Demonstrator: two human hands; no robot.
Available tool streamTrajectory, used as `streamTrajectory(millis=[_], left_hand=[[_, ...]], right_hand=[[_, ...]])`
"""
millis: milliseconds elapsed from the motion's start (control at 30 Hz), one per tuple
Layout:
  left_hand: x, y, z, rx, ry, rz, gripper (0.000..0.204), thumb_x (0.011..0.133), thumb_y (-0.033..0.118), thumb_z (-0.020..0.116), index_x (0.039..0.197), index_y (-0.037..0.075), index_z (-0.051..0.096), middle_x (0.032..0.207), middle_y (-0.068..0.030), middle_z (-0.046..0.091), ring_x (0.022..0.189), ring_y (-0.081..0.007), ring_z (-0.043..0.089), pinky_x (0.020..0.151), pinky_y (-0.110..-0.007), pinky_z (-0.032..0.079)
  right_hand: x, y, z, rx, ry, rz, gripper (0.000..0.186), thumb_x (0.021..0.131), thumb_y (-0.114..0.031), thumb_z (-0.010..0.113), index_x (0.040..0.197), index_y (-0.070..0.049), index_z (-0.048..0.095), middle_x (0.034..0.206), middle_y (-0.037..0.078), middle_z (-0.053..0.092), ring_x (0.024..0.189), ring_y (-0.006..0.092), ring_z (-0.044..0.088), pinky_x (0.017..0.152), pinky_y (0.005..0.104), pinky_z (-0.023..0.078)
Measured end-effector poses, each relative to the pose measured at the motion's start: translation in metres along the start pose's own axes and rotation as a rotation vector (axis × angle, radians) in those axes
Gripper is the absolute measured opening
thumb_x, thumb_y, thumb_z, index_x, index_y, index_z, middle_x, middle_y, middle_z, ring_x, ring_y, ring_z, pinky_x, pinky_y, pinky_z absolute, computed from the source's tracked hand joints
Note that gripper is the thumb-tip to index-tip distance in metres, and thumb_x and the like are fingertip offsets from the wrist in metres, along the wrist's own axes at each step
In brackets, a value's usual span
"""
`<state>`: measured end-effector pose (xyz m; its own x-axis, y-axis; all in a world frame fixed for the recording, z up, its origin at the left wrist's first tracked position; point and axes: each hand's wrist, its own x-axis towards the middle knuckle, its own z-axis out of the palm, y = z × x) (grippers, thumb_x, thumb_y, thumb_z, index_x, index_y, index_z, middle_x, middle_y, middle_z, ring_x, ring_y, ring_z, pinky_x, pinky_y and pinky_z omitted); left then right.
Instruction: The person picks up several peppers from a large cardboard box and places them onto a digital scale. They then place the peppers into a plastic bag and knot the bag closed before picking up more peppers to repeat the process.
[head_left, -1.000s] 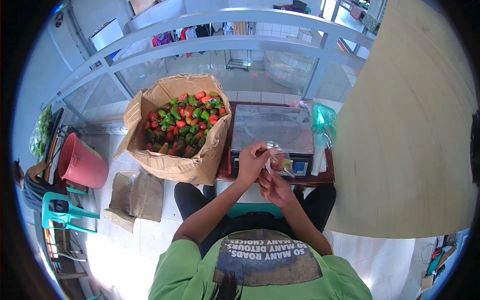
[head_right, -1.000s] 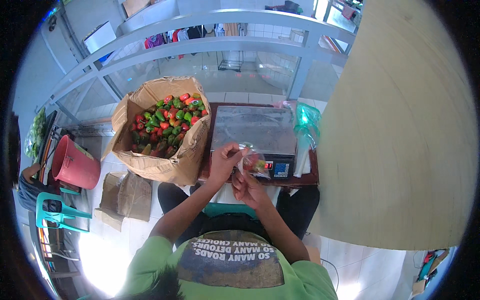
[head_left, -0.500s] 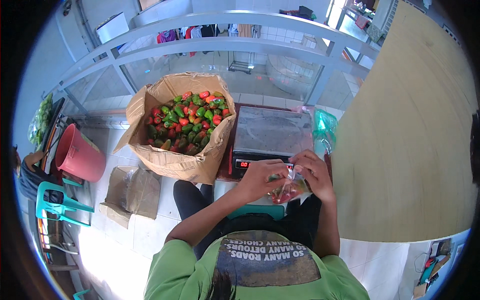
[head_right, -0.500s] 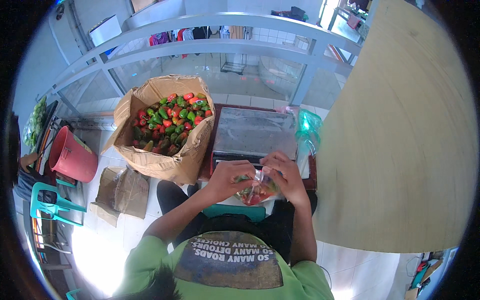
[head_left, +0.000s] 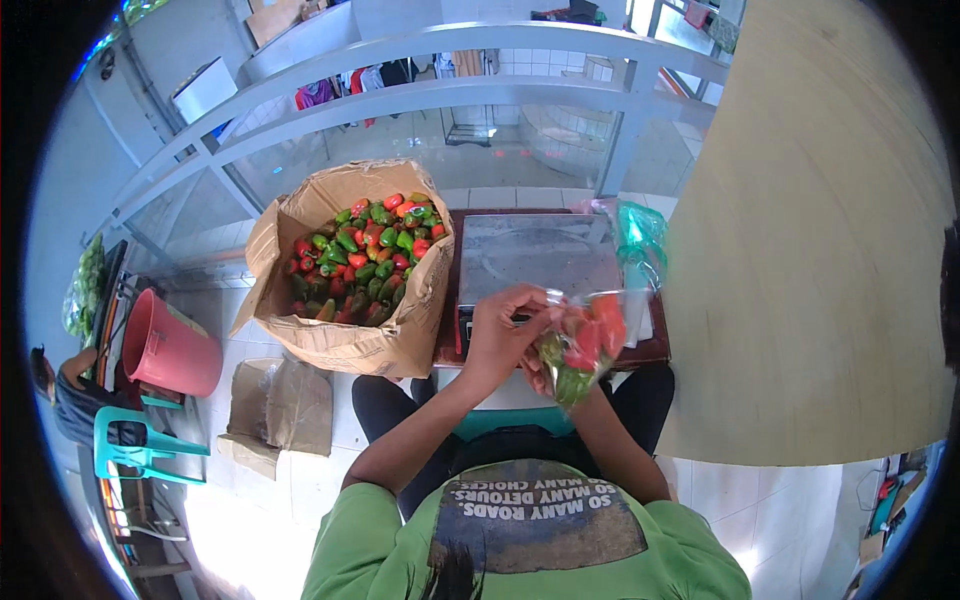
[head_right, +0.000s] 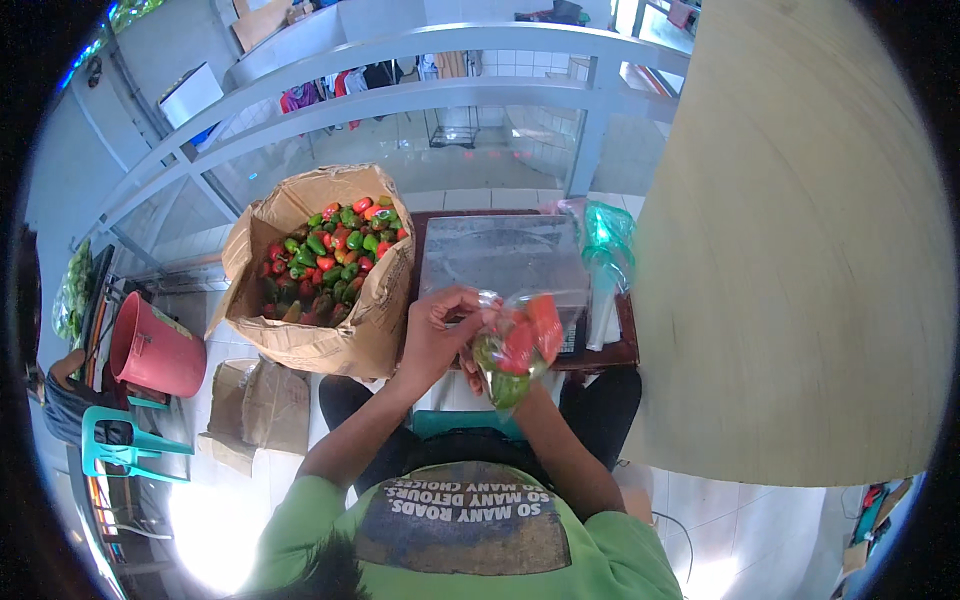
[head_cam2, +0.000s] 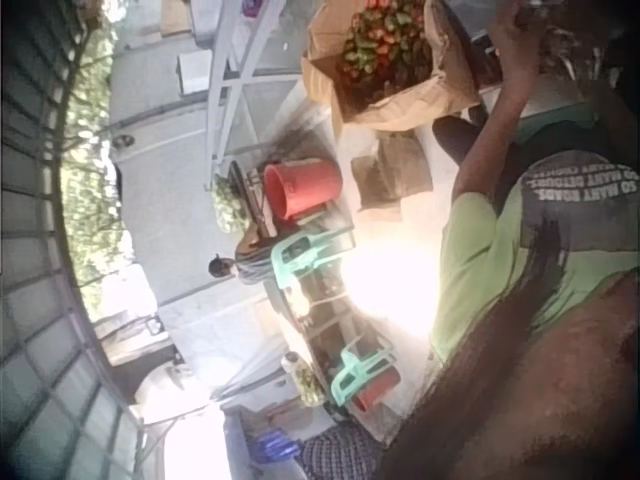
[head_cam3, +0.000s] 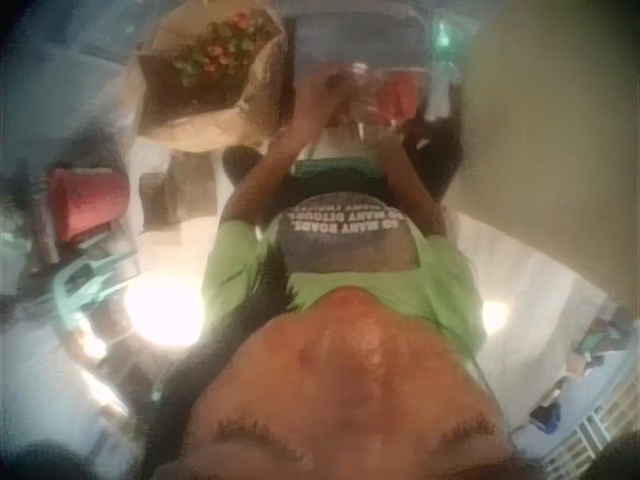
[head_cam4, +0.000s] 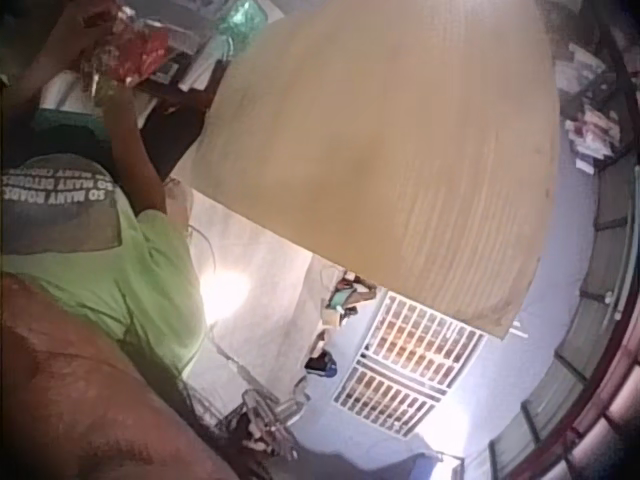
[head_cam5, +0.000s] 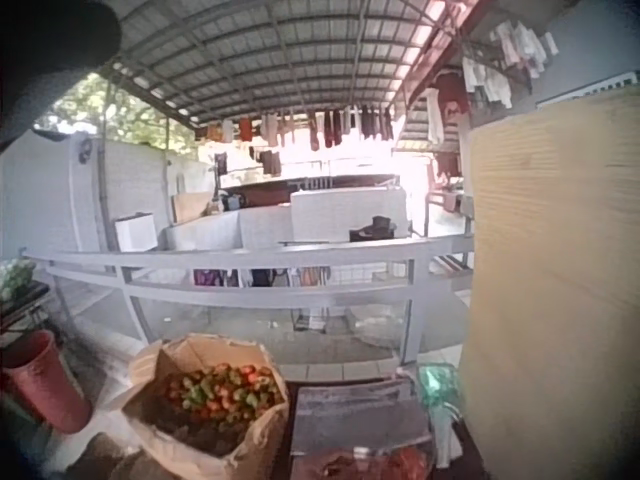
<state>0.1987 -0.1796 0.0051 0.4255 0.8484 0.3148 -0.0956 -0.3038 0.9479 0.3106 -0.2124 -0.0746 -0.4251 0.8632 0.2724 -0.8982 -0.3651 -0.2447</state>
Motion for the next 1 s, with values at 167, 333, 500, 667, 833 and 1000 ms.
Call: streamTrajectory(millis=[167, 333, 500, 667, 833, 1000], left_hand=[[-0.014, -0.033, -0.009, -0.12, 0.101, -0.129, 0.008, 0.076, 0.001, 0.063, 0.084, -0.001, 0.061, 0.075, -0.0045, 0.062, 0.069, -0.0062, 0.057, 0.062, -0.021, 0.046], [-0.022, -0.027, 0.001, 0.018, 0.185, -0.032, 0.009, 0.079, 0.005, 0.063, 0.085, -0.001, 0.06, 0.075, -0.0033, 0.062, 0.068, -0.0054, 0.056, 0.061, -0.021, 0.044], [-0.027, -0.024, -0.003, 0.323, 0.125, 0.05, 0.011, 0.074, 0.006, 0.065, 0.081, 0.0, 0.059, 0.072, -0.0064, 0.059, 0.062, -0.0137, 0.057, 0.057, -0.024, 0.044], [-0.033, -0.018, -0.004, 0.378, -0.026, 0.005, 0.014, 0.071, 0.005, 0.067, 0.084, 0.002, 0.061, 0.078, -0.0072, 0.06, 0.065, -0.0176, 0.059, 0.06, -0.025, 0.045], [-0.033, 0.006, -0.003, 0.261, -0.04, 0.187, 0.014, 0.072, 0.004, 0.066, 0.084, 0.002, 0.061, 0.08, -0.0089, 0.06, 0.07, -0.0193, 0.059, 0.062, -0.027, 0.046], [-0.026, 0.022, -0.003, 0.257, -0.137, 0.254, 0.017, 0.07, 0.005, 0.066, 0.086, 0.004, 0.058, 0.079, -0.0078, 0.058, 0.072, -0.023, 0.058, 0.061, -0.031, 0.045]], right_hand=[[-0.026, 0.015, 0.013, -0.126, 0.286, 0.037, 0.024, 0.086, -0.032, 0.052, 0.084, -0.008, 0.048, 0.067, 0.004, 0.047, 0.048, 0.0116, 0.048, 0.04, 0.0193, 0.042], [-0.042, 0.015, 0.025, -0.115, 0.355, 0.07, 0.023, 0.088, -0.032, 0.05, 0.083, -0.009, 0.045, 0.068, 0.002, 0.048, 0.046, 0.0084, 0.044, 0.041, 0.0197, 0.038], [-0.046, 0.007, 0.059, -0.542, 0.676, -0.007, 0.023, 0.091, -0.029, 0.046, 0.078, -0.009, 0.047, 0.07, 0.001, 0.05, 0.046, 0.0083, 0.045, 0.039, 0.0195, 0.035], [-0.04, -0.014, 0.073, -1.845, 0.636, -0.273, 0.015, 0.087, -0.013, 0.048, 0.078, -0.002, 0.051, 0.078, 0.007, 0.052, 0.063, 0.0174, 0.052, 0.055, 0.0265, 0.041], [-0.032, -0.041, 0.08, -1.958, 0.358, -0.418, 0.01, 0.08, -0.003, 0.051, 0.089, 0.0, 0.054, 0.09, 0.012, 0.053, 0.082, 0.0262, 0.053, 0.075, 0.0291, 0.041], [-0.024, -0.051, 0.09, -1.816, 0.295, -0.399, 0.009, 0.082, -0.006, 0.05, 0.088, 0.0, 0.054, 0.088, 0.011, 0.054, 0.083, 0.0247, 0.054, 0.074, 0.0298, 0.041]])
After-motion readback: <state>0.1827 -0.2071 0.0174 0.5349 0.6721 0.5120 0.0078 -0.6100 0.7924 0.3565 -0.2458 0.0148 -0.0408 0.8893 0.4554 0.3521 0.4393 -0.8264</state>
